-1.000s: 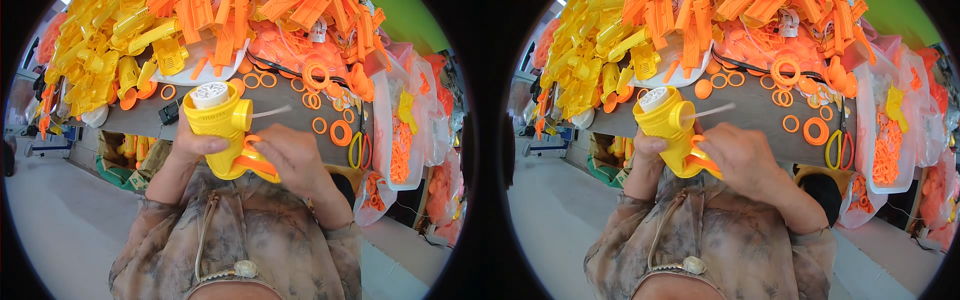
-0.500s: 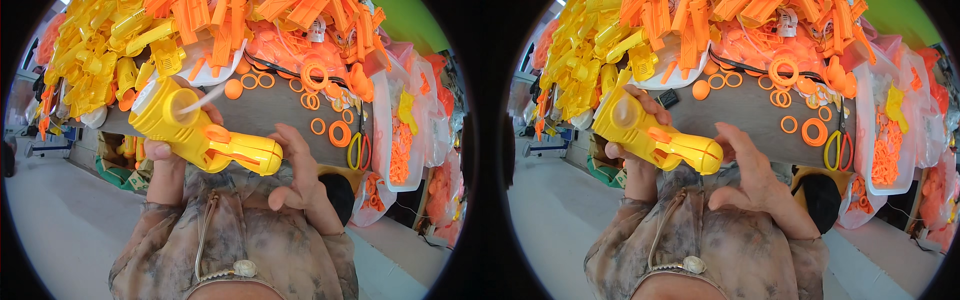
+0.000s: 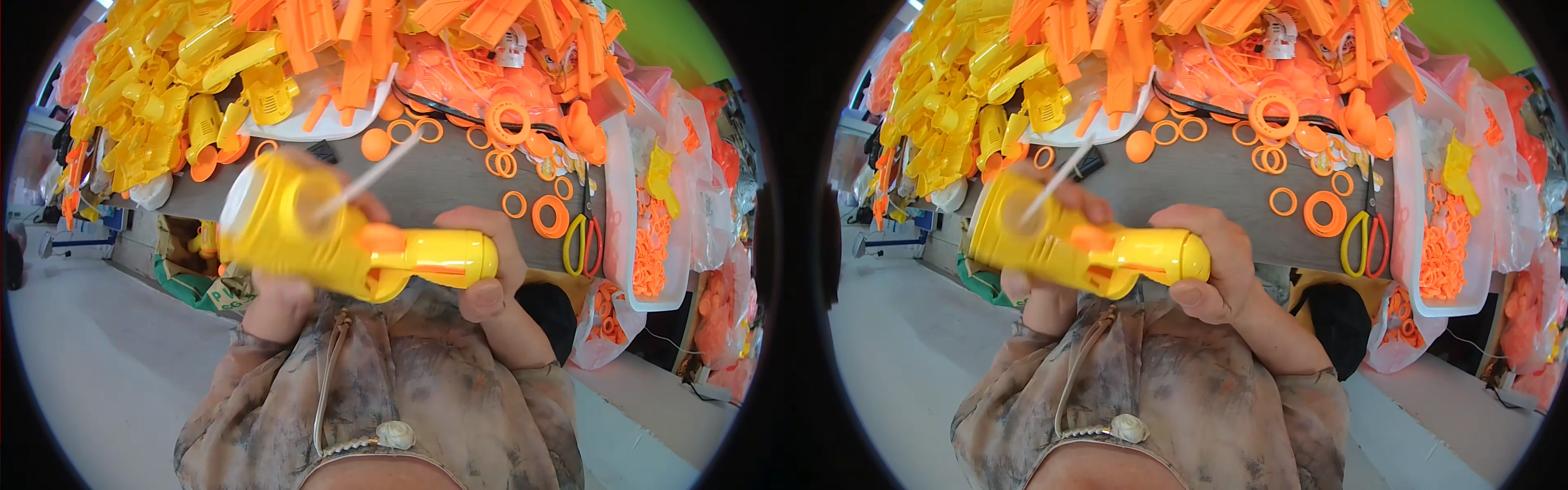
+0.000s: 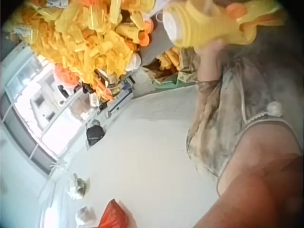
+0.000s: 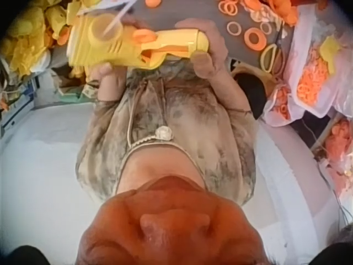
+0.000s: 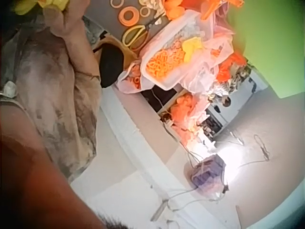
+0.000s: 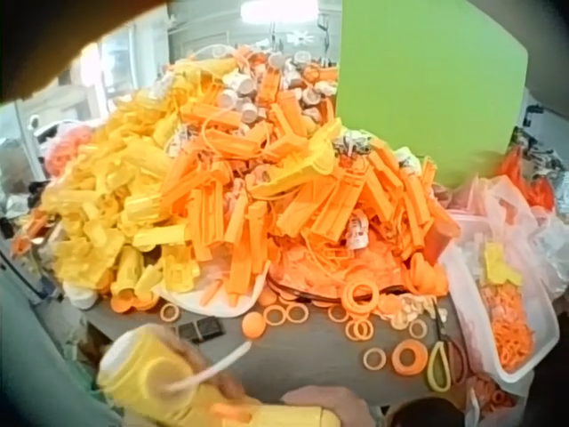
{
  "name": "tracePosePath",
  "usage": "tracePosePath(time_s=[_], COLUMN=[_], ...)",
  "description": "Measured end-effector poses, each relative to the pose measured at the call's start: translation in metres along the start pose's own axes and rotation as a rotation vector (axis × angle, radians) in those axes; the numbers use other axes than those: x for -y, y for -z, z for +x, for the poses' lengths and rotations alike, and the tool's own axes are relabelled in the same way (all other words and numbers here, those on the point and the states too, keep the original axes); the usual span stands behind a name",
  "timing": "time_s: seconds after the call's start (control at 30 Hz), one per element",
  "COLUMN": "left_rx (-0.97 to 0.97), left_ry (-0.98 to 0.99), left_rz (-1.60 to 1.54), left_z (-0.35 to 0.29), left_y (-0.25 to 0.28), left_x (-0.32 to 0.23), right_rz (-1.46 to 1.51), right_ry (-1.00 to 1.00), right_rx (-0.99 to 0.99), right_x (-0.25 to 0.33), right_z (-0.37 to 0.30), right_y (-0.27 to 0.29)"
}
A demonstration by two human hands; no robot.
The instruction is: Assembling various plastic components and internal parts of toy guns.
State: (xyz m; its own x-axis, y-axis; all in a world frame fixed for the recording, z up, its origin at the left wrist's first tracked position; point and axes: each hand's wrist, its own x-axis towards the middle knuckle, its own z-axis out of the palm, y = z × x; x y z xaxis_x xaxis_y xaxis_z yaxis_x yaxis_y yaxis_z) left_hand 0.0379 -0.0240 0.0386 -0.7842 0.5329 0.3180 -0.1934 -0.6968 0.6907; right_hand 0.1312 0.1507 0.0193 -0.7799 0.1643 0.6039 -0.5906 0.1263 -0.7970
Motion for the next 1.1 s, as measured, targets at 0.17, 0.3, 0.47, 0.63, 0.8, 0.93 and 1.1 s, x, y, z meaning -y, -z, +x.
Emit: tracePosePath(time_s=[0.17, 0.3, 0.47, 0.63, 0.8, 0.93, 1.1], left_rx=[0.342, -0.089, 0.063, -0.048, -0.217, -0.265, -0.265], left_ry=[0.093, 0.051, 0.061, 0.178, 0.105, 0.089, 0.083], left_rz=[-0.329, -0.113, -0.112, -0.251, -0.074, -0.003, 0.123], left_z=[0.022, 0.008, 0.011, 0.013, 0.019, 0.031, 0.033], left_y=[0.035, 0.019, 0.028, 0.034, 0.035, 0.046, 0.044], left_x=[0.006, 0.013, 0.005, 0.017, 0.02, 0.026, 0.037], right_rz=[-0.309, -0.055, -0.201, -0.173, -0.398, -1.246, -1.481], right_ry=[0.138, -0.187, -0.009, -0.175, -0.496, -0.223, -0.22], right_rx=[0.065, -0.013, 0.065, 0.093, -0.104, -0.126, -0.011], right_x=[0.022, 0.007, 0.006, 0.006, -0.011, -0.041, -0.062], right_z=[-0.013, -0.009, -0.017, -0.006, 0.009, 0.014, 0.02], right_y=[-0.026, -0.017, -0.022, -0.011, 0.063, 0.121, 0.126])
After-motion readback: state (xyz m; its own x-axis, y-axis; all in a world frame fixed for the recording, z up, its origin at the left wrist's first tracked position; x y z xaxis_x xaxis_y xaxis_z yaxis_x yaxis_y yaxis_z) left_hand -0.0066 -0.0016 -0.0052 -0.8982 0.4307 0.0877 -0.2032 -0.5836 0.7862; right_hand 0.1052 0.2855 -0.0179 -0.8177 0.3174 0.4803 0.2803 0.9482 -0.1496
